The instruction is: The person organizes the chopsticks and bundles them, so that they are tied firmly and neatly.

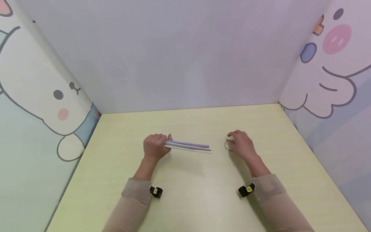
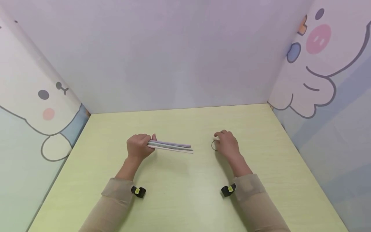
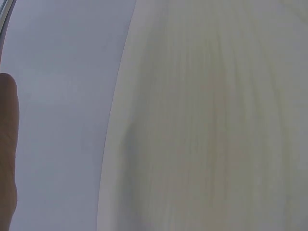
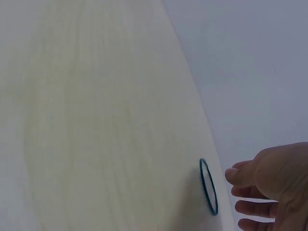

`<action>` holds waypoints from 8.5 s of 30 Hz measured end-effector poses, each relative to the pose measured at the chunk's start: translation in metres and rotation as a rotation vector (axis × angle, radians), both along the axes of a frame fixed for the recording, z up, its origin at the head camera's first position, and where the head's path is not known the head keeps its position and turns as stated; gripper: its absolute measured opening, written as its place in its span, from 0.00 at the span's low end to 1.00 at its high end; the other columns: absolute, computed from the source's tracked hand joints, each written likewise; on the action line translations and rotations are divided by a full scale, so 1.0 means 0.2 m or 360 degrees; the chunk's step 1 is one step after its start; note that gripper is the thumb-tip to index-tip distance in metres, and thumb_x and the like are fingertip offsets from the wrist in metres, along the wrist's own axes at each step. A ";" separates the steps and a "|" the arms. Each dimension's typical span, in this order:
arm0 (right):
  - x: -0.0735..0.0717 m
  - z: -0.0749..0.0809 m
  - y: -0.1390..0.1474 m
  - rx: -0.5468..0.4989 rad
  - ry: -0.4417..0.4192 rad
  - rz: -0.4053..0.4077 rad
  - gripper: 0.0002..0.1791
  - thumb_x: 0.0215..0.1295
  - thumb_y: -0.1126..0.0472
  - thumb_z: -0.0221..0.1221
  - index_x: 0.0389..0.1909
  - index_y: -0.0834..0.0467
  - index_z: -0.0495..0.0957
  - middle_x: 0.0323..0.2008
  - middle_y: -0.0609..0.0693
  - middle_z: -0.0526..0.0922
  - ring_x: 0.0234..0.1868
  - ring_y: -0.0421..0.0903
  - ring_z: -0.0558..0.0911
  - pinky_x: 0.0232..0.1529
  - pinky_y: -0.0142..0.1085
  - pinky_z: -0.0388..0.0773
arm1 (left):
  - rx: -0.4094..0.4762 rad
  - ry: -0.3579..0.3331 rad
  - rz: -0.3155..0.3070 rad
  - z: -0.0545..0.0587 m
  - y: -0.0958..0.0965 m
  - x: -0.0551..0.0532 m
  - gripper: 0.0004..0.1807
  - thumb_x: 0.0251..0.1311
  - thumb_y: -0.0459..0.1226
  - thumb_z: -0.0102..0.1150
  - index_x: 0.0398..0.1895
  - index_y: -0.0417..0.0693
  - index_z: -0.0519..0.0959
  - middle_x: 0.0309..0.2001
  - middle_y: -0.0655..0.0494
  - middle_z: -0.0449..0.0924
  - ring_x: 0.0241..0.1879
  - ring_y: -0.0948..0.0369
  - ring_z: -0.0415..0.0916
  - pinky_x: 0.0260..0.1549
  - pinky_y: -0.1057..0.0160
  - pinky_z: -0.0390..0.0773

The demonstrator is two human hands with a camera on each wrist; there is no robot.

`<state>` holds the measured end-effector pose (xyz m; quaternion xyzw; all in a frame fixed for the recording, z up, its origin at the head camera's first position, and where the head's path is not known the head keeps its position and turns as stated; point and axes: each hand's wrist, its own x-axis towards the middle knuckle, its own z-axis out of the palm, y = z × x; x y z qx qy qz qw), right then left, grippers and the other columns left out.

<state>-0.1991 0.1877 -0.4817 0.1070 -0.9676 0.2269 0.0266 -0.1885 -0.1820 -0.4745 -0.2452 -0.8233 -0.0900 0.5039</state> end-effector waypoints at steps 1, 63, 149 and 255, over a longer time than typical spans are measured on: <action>0.00 -0.01 0.02 0.0019 -0.0005 -0.0007 0.15 0.65 0.69 0.59 0.52 0.64 0.82 0.50 0.63 0.80 0.50 0.64 0.77 0.45 0.57 0.75 | 0.0011 0.0005 0.0010 0.00 0.00 0.00 0.20 0.49 0.37 0.60 0.07 0.49 0.63 0.08 0.58 0.66 0.08 0.63 0.54 0.08 0.63 0.58; 0.25 0.17 -0.27 -0.1227 -0.0355 0.0859 0.06 0.71 0.69 0.57 0.42 0.59 0.82 0.39 0.51 0.84 0.40 0.54 0.82 0.42 0.40 0.80 | 0.0096 0.0035 0.0293 0.01 0.03 0.00 0.20 0.54 0.36 0.56 0.08 0.45 0.65 0.07 0.54 0.64 0.08 0.60 0.51 0.08 0.62 0.53; 0.36 0.07 -0.62 -0.2564 0.0130 0.0877 0.17 0.80 0.52 0.46 0.57 0.58 0.73 0.31 0.48 0.82 0.34 0.40 0.84 0.37 0.33 0.82 | 0.0230 0.0397 0.0186 0.06 0.10 0.04 0.19 0.50 0.34 0.58 0.07 0.47 0.63 0.08 0.56 0.63 0.07 0.60 0.54 0.09 0.63 0.53; 0.40 0.13 -0.60 -0.2806 0.0091 0.0668 0.17 0.80 0.62 0.46 0.55 0.61 0.82 0.41 0.52 0.88 0.45 0.44 0.88 0.45 0.35 0.82 | 0.0309 0.0233 0.0267 0.07 0.10 0.08 0.18 0.51 0.34 0.55 0.07 0.46 0.64 0.08 0.55 0.64 0.07 0.58 0.57 0.11 0.62 0.52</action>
